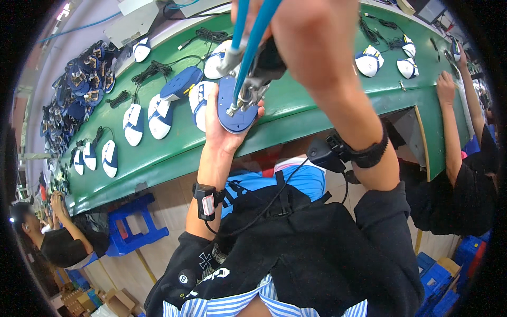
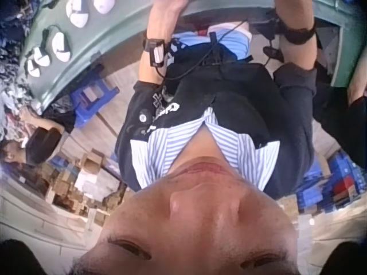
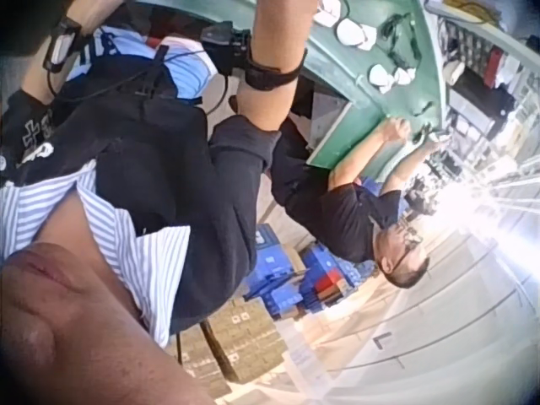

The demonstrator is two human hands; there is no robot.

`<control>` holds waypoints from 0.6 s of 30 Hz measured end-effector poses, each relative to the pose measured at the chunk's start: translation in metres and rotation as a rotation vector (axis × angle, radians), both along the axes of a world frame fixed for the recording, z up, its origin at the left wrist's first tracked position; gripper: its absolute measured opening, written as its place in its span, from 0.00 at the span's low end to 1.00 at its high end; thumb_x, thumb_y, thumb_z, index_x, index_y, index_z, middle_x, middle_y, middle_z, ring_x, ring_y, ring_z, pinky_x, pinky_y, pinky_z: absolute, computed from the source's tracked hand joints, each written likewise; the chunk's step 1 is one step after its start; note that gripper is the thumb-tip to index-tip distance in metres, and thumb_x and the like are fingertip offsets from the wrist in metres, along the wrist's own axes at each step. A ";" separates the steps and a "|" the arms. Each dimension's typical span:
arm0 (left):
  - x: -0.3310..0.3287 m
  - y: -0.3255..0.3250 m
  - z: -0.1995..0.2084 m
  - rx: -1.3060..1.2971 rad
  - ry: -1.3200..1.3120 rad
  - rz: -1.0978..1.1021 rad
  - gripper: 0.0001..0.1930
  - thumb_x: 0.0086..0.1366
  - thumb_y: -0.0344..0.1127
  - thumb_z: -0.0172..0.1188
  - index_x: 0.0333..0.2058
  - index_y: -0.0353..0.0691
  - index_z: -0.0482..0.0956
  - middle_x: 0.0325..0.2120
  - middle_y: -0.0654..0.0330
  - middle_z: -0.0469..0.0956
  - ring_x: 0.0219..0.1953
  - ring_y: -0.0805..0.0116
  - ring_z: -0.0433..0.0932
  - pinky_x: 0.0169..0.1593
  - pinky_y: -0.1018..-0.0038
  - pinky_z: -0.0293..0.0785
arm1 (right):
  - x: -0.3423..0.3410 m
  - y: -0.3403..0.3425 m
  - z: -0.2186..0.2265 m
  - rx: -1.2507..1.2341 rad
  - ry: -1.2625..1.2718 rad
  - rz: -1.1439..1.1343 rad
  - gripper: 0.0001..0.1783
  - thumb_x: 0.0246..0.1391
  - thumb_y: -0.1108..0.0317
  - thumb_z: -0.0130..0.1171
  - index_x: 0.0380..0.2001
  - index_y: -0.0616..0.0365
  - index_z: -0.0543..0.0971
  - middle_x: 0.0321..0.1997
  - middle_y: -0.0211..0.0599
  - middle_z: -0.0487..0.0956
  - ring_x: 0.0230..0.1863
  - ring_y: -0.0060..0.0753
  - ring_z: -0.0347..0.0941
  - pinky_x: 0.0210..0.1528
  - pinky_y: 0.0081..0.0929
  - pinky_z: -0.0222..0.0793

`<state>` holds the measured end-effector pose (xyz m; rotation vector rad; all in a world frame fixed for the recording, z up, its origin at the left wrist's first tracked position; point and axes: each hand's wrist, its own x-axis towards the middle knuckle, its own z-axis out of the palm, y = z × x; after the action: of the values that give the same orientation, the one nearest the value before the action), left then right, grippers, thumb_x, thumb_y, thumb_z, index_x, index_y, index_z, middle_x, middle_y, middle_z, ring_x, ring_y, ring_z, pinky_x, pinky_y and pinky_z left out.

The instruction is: Assembling computer mice on an industrial assembly line using a pneumatic screwdriver.

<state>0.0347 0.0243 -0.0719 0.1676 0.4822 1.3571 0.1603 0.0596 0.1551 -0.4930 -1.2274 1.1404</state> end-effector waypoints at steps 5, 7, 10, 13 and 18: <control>0.004 0.008 -0.019 -0.053 -0.057 0.057 0.35 0.73 0.62 0.40 0.55 0.29 0.68 0.43 0.39 0.77 0.42 0.47 0.80 0.46 0.50 0.81 | 0.021 -0.012 0.006 0.128 0.061 0.048 0.12 0.59 0.62 0.61 0.35 0.57 0.72 0.11 0.18 0.63 0.09 0.15 0.58 0.10 0.18 0.58; -0.001 0.000 -0.014 -0.099 -0.061 0.054 0.30 0.74 0.59 0.42 0.52 0.35 0.71 0.43 0.46 0.78 0.44 0.49 0.80 0.49 0.52 0.80 | 0.012 -0.022 0.003 0.031 0.052 0.059 0.12 0.59 0.62 0.61 0.35 0.57 0.71 0.11 0.18 0.63 0.09 0.15 0.58 0.10 0.18 0.58; 0.002 -0.003 -0.006 -0.052 -0.076 0.025 0.25 0.74 0.57 0.44 0.49 0.40 0.74 0.41 0.52 0.79 0.44 0.51 0.81 0.50 0.55 0.80 | 0.000 -0.024 0.002 -0.172 0.007 0.138 0.12 0.58 0.62 0.61 0.35 0.57 0.71 0.11 0.19 0.62 0.09 0.16 0.58 0.10 0.18 0.58; 0.004 -0.005 0.001 -0.071 0.017 0.051 0.25 0.74 0.57 0.45 0.49 0.39 0.74 0.42 0.53 0.78 0.44 0.54 0.80 0.49 0.58 0.80 | 0.000 -0.036 0.001 -0.198 0.018 0.113 0.10 0.57 0.64 0.62 0.33 0.57 0.72 0.11 0.19 0.62 0.09 0.15 0.56 0.11 0.18 0.56; 0.004 -0.005 -0.001 -0.108 -0.010 0.054 0.24 0.74 0.57 0.46 0.50 0.41 0.74 0.43 0.55 0.79 0.44 0.61 0.80 0.49 0.60 0.80 | -0.004 -0.035 -0.006 -0.185 0.039 0.111 0.10 0.56 0.66 0.62 0.35 0.58 0.72 0.12 0.20 0.62 0.09 0.15 0.55 0.12 0.17 0.54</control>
<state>0.0384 0.0194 -0.0730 0.0597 0.5540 1.3801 0.1564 0.0246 0.1490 -0.5446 -1.1324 1.3603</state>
